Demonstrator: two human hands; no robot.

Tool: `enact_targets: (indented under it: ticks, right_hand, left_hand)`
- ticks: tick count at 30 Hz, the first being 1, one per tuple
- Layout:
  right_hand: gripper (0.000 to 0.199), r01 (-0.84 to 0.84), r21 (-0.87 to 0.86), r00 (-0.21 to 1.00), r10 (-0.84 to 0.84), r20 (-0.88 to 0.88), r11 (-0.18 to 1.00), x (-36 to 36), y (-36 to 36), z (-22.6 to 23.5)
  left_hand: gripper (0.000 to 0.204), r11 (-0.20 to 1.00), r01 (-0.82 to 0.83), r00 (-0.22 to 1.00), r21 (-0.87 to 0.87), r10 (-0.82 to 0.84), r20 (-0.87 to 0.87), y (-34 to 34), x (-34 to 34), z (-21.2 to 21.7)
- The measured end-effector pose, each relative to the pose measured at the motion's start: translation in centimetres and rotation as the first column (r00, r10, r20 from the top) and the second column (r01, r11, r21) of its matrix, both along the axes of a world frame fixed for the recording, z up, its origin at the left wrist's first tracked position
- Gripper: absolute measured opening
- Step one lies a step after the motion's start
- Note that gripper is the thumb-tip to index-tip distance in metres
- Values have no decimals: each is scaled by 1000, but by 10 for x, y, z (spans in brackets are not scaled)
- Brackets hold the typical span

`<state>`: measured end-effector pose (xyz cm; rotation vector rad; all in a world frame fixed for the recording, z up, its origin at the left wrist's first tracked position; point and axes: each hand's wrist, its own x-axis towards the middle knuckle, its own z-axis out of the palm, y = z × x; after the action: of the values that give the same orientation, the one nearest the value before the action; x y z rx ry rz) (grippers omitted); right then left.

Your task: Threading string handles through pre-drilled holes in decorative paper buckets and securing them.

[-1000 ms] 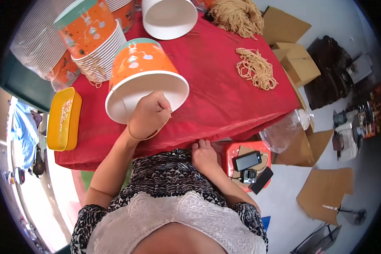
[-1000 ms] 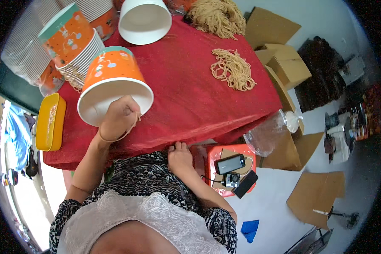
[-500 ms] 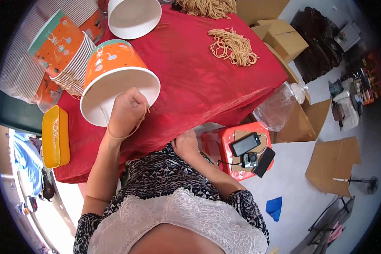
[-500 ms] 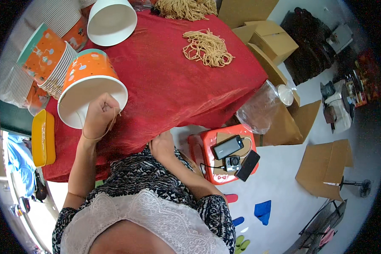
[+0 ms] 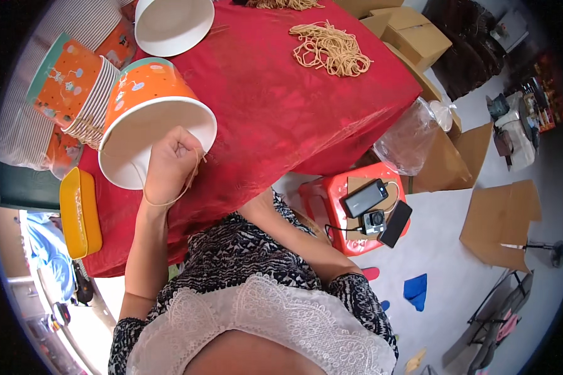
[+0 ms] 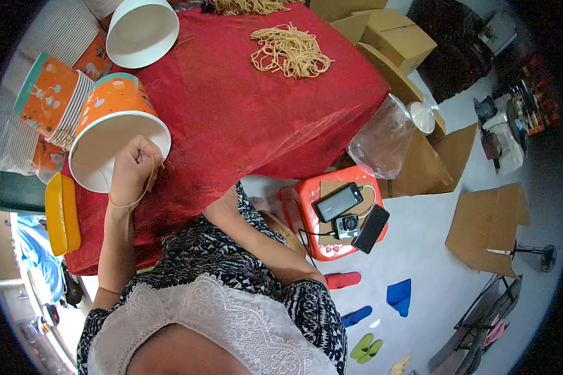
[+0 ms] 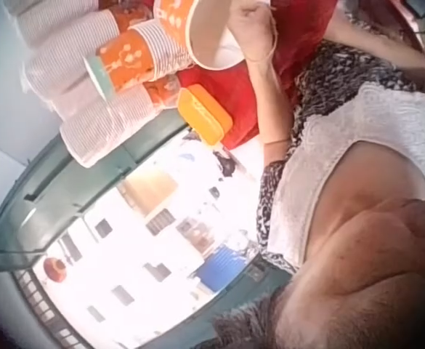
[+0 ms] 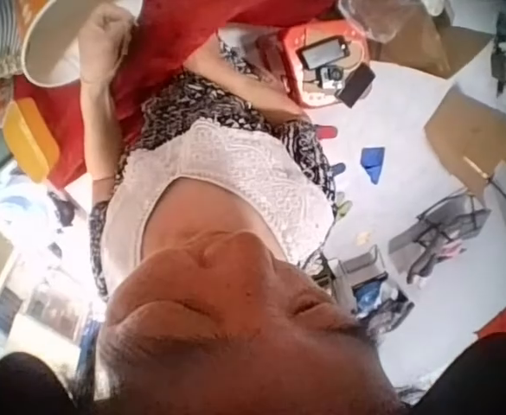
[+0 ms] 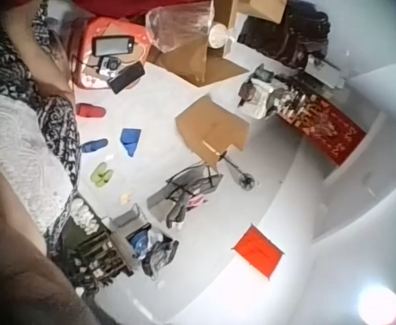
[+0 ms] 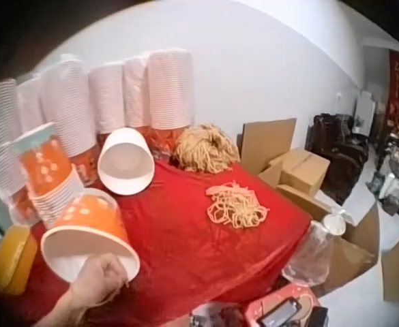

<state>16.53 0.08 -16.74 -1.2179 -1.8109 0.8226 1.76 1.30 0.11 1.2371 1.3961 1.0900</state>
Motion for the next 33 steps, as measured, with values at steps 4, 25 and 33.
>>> enact_targets:
  ticks: [4,25,33]
  right_hand:
    - [48,-10,42,1000,10,9,999,2,-1,4]
    - [42,-13,84,1000,13,5,996,2,-10,-9]
    - [42,-11,102,1000,13,-17,995,2,-9,-12]
  left_hand:
    - [10,1000,1,999,14,-2,32,2,-3,-4]
    - [11,999,4,1000,32,-4,0,2,-1,-2]
    - [10,999,10,1000,45,-9,-29,2,-1,-2]
